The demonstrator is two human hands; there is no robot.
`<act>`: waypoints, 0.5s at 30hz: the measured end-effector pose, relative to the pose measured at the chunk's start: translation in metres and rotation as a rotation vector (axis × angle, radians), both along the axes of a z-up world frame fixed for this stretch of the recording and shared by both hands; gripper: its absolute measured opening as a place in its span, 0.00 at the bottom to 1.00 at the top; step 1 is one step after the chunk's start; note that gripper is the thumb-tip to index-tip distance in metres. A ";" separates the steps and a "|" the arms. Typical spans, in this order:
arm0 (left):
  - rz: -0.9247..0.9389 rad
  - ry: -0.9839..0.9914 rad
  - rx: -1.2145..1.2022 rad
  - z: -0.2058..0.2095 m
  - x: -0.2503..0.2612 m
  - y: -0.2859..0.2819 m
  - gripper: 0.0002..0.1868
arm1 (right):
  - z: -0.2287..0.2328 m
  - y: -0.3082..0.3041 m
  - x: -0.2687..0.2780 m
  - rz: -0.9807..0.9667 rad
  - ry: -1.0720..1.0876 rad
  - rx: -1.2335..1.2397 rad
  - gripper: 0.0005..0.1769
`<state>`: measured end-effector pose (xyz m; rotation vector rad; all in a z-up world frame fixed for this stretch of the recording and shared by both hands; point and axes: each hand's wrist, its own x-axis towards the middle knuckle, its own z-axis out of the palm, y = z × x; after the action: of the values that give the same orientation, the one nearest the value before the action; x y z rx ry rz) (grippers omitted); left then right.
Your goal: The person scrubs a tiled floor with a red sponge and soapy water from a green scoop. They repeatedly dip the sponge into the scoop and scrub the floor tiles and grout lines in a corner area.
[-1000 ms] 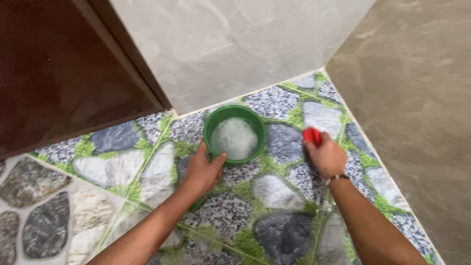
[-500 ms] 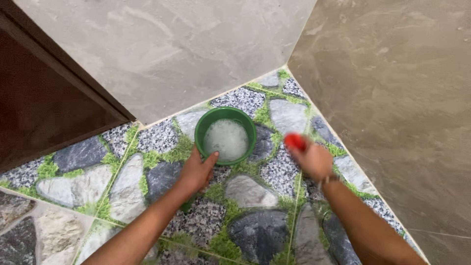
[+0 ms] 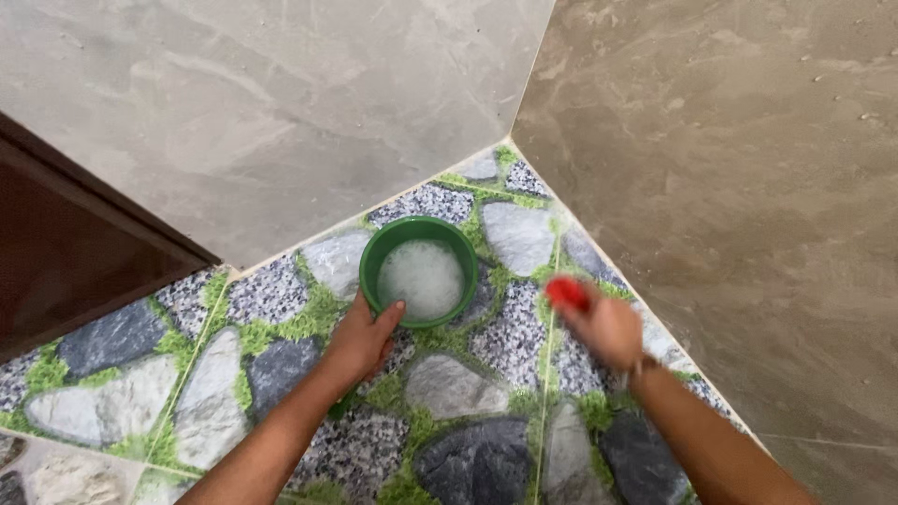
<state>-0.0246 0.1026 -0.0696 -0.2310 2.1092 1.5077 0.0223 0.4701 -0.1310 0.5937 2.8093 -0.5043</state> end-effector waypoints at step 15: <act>-0.005 0.019 0.059 -0.003 0.002 0.001 0.29 | -0.019 0.041 0.015 -0.269 0.225 0.249 0.33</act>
<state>-0.0226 0.1033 -0.0723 -0.1909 2.0748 1.5729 0.0372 0.5111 -0.1501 1.0357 3.0472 -0.2832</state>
